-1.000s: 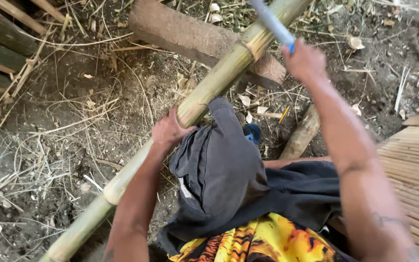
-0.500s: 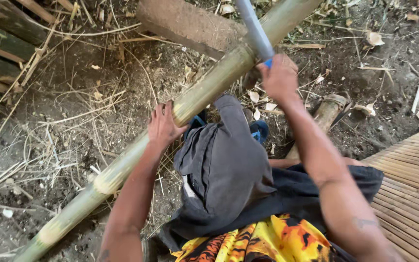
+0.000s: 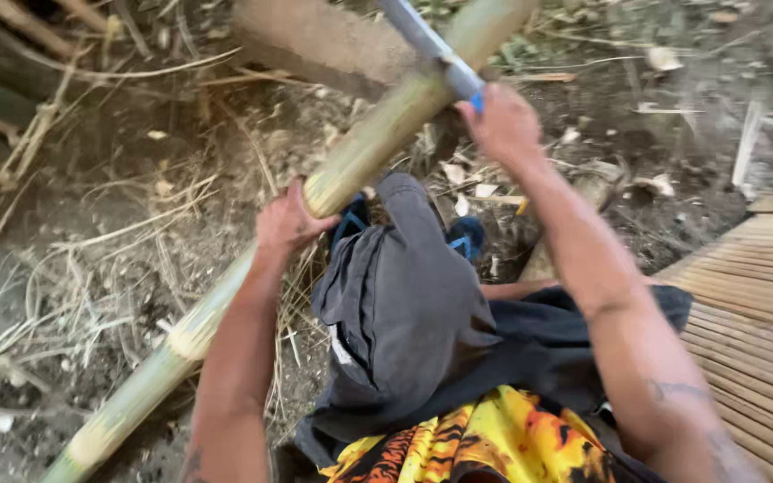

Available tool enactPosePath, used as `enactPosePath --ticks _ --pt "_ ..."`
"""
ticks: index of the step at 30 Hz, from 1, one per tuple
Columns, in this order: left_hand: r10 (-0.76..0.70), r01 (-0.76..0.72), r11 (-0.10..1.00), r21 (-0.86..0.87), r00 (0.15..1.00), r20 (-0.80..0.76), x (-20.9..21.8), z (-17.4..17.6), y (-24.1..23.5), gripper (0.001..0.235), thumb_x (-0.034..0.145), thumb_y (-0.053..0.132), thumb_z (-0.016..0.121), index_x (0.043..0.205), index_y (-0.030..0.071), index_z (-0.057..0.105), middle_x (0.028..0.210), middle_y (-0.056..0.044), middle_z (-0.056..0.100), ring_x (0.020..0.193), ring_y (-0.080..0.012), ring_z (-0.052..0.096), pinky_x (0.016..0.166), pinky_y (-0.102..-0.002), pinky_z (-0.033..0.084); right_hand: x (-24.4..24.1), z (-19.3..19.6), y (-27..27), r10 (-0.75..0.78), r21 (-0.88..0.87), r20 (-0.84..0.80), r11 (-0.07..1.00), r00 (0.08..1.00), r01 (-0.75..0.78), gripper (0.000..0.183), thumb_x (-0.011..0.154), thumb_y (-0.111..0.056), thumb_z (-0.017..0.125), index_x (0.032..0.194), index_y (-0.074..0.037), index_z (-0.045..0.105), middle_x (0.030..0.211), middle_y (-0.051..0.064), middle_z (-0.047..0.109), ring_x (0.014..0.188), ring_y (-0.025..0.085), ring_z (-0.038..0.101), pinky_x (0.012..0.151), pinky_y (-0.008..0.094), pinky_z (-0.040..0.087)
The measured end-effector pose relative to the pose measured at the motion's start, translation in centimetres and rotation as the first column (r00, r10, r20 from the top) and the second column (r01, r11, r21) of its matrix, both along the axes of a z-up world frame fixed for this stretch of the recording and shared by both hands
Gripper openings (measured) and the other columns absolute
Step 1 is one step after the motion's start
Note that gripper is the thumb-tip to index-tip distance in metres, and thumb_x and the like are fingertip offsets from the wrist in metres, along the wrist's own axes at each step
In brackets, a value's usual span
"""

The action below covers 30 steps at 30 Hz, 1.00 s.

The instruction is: The person sits on the ground and uses a machete to shave the outer layer of a long bamboo pole. They hold the pole with their left hand and repeatedly strike it with the machete in their right hand, rotating the pole to remove the green skin and smooth the surface.

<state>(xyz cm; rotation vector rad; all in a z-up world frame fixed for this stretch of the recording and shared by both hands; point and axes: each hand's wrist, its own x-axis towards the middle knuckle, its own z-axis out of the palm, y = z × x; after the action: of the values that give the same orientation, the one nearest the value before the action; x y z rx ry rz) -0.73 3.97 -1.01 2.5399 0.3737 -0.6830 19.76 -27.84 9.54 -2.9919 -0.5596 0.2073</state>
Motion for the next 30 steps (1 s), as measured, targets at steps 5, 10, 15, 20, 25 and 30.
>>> enactPosePath --ticks 5,10,15,20,25,30 --pt "0.001 -0.001 1.000 -0.018 1.000 0.005 -0.5 -0.3 -0.3 0.105 0.070 0.077 0.073 0.147 0.013 0.040 0.104 -0.017 0.071 0.086 -0.0313 0.074 0.075 -0.046 0.062 -3.9 0.0 3.0 -0.003 -0.072 -0.316 0.997 0.949 -0.021 0.055 0.108 -0.051 0.047 0.118 0.002 0.054 0.101 0.025 0.069 0.093 0.041 0.068 0.081 0.054 0.054" --pt "-0.006 0.005 1.000 -0.023 1.000 -0.024 -0.1 -0.5 -0.4 0.109 0.068 0.073 0.074 0.149 0.012 0.037 0.108 -0.018 0.070 0.090 -0.0332 0.073 0.079 -0.047 0.062 -0.9 -1.1 2.0 0.096 -0.282 -0.621 0.899 0.778 -0.336 0.055 0.112 -0.047 0.038 0.101 0.000 0.064 0.093 0.018 0.071 0.088 0.032 0.071 0.073 0.040 0.061" --pt "0.011 -0.006 0.999 -0.037 0.993 0.119 -0.5 -0.9 0.1 0.109 0.066 0.077 0.076 0.149 0.016 0.041 0.114 -0.019 0.069 0.096 -0.0350 0.072 0.082 -0.049 0.059 7.8 -0.1 -5.5 -0.329 0.024 0.058 0.944 0.943 0.328 0.051 0.111 -0.047 0.048 0.113 0.002 0.059 0.093 0.025 0.069 0.085 0.040 0.070 0.074 0.055 0.056" --pt "-0.032 0.029 0.998 -0.060 0.998 -0.054 0.8 -1.0 1.2 0.112 0.065 0.081 0.074 0.152 0.019 0.037 0.112 -0.018 0.071 0.096 -0.0340 0.072 0.085 -0.049 0.059 2.7 -3.2 -2.4 -0.222 -0.025 -0.095 0.975 0.970 0.221 0.049 0.101 -0.048 0.055 0.112 -0.001 0.057 0.095 0.022 0.071 0.088 0.041 0.071 0.077 0.053 0.056" --pt "-0.018 0.002 0.997 -0.083 0.981 -0.195 1.4 -0.5 1.1 0.117 0.064 0.080 0.070 0.157 0.018 0.031 0.108 -0.017 0.072 0.092 -0.0333 0.075 0.085 -0.046 0.064 0.3 -7.3 -1.4 0.044 -0.050 -0.186 0.997 0.981 -0.054 0.051 0.095 -0.048 0.060 0.108 0.002 0.060 0.100 0.024 0.072 0.086 0.041 0.071 0.070 0.054 0.056" --pt "-0.010 0.007 0.997 -0.081 0.999 -0.035 1.0 -0.6 0.9 0.110 0.067 0.078 0.073 0.152 0.017 0.039 0.111 -0.018 0.071 0.097 -0.0345 0.072 0.091 -0.050 0.058 6.0 -5.7 -6.5 -0.157 0.086 -0.047 0.983 0.987 0.161 0.033 0.111 -0.039 0.053 0.111 -0.009 0.067 0.097 0.015 0.074 0.083 0.033 0.074 0.070 0.044 0.058"
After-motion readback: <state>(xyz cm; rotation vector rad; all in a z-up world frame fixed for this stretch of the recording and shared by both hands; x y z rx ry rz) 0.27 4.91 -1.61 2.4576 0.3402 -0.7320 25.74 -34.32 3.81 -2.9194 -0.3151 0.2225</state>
